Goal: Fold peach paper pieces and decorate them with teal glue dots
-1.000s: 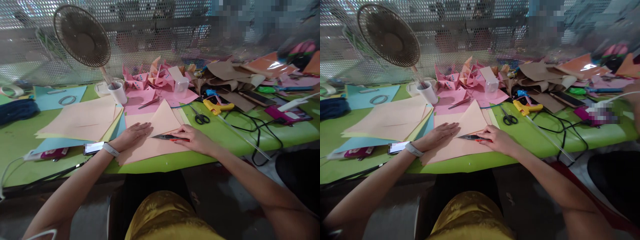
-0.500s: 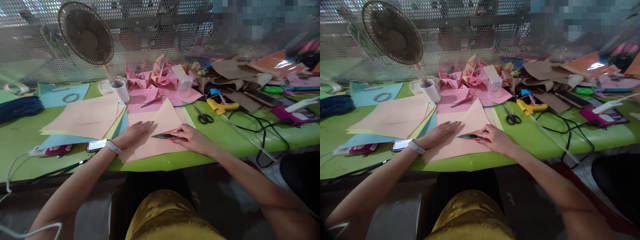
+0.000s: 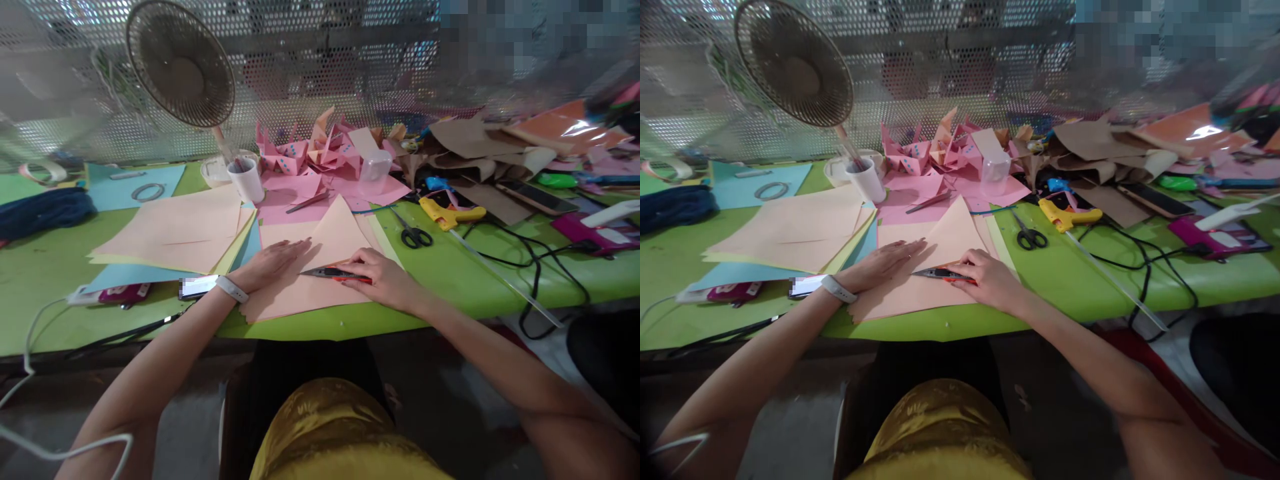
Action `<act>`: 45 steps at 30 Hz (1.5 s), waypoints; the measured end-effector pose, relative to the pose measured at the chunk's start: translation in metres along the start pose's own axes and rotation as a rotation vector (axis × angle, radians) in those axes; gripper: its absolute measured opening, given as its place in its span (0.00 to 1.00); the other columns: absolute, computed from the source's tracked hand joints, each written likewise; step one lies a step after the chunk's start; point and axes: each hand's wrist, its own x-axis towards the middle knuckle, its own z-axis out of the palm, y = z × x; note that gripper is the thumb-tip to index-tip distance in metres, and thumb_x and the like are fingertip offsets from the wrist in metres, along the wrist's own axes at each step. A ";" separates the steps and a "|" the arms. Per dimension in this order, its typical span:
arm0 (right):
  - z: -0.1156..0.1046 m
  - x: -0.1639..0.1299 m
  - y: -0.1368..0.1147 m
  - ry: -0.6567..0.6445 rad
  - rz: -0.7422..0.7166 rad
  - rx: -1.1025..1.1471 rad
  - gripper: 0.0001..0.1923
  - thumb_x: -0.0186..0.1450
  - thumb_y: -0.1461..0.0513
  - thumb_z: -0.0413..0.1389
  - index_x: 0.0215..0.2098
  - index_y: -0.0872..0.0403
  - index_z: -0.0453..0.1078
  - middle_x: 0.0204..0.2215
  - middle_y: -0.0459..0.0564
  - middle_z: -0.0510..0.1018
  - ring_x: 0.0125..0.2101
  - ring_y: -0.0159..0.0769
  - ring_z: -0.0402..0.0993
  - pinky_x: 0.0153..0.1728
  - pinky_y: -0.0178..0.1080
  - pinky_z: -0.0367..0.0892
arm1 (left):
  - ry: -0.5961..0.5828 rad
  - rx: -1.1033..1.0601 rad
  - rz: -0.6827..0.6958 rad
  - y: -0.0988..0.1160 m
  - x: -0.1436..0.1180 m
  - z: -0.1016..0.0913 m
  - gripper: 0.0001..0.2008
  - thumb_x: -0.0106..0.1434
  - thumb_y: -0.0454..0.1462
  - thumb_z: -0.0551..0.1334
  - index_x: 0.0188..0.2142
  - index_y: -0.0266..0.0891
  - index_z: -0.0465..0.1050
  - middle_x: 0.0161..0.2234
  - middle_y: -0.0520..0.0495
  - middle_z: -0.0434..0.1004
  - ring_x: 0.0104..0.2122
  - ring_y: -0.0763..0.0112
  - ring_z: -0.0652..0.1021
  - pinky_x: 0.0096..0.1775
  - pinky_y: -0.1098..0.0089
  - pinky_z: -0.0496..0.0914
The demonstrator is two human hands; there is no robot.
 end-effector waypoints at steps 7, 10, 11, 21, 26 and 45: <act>0.003 0.004 -0.002 -0.009 -0.019 0.023 0.18 0.69 0.58 0.56 0.56 0.47 0.74 0.40 0.54 0.75 0.42 0.42 0.73 0.44 0.45 0.72 | -0.005 0.030 0.004 0.001 0.001 0.001 0.27 0.73 0.34 0.42 0.70 0.43 0.45 0.69 0.47 0.55 0.66 0.70 0.62 0.67 0.63 0.51; 0.005 0.006 -0.004 -0.013 -0.038 0.009 0.18 0.69 0.58 0.56 0.56 0.49 0.74 0.40 0.55 0.75 0.43 0.43 0.73 0.44 0.45 0.72 | -0.009 0.055 0.007 0.000 0.001 0.002 0.27 0.73 0.33 0.42 0.70 0.41 0.46 0.69 0.46 0.55 0.67 0.71 0.61 0.67 0.64 0.50; 0.006 0.007 -0.004 -0.020 -0.047 0.013 0.18 0.69 0.58 0.56 0.56 0.50 0.74 0.40 0.55 0.75 0.42 0.42 0.73 0.44 0.45 0.71 | -0.010 0.057 0.009 0.000 0.001 0.002 0.27 0.73 0.34 0.42 0.70 0.40 0.46 0.69 0.46 0.55 0.67 0.71 0.60 0.67 0.64 0.49; 0.013 0.013 -0.008 -0.026 -0.083 0.025 0.18 0.69 0.56 0.56 0.56 0.48 0.74 0.40 0.53 0.74 0.42 0.41 0.73 0.44 0.43 0.71 | 0.003 0.035 0.012 -0.004 0.001 0.004 0.27 0.73 0.33 0.43 0.70 0.41 0.47 0.69 0.45 0.56 0.66 0.69 0.62 0.67 0.62 0.51; 0.014 0.012 -0.011 -0.091 -0.138 0.141 0.18 0.68 0.58 0.58 0.56 0.48 0.74 0.42 0.52 0.75 0.43 0.39 0.73 0.45 0.42 0.71 | 0.008 0.010 0.006 -0.001 -0.001 0.001 0.27 0.73 0.33 0.42 0.70 0.43 0.47 0.69 0.47 0.57 0.65 0.71 0.63 0.67 0.63 0.53; -0.047 -0.085 0.091 0.419 0.423 -0.438 0.19 0.68 0.52 0.53 0.50 0.52 0.77 0.43 0.59 0.77 0.45 0.53 0.75 0.47 0.56 0.72 | 0.197 -0.151 -0.010 0.016 -0.009 -0.010 0.31 0.67 0.54 0.57 0.66 0.46 0.60 0.64 0.45 0.66 0.61 0.59 0.70 0.62 0.59 0.65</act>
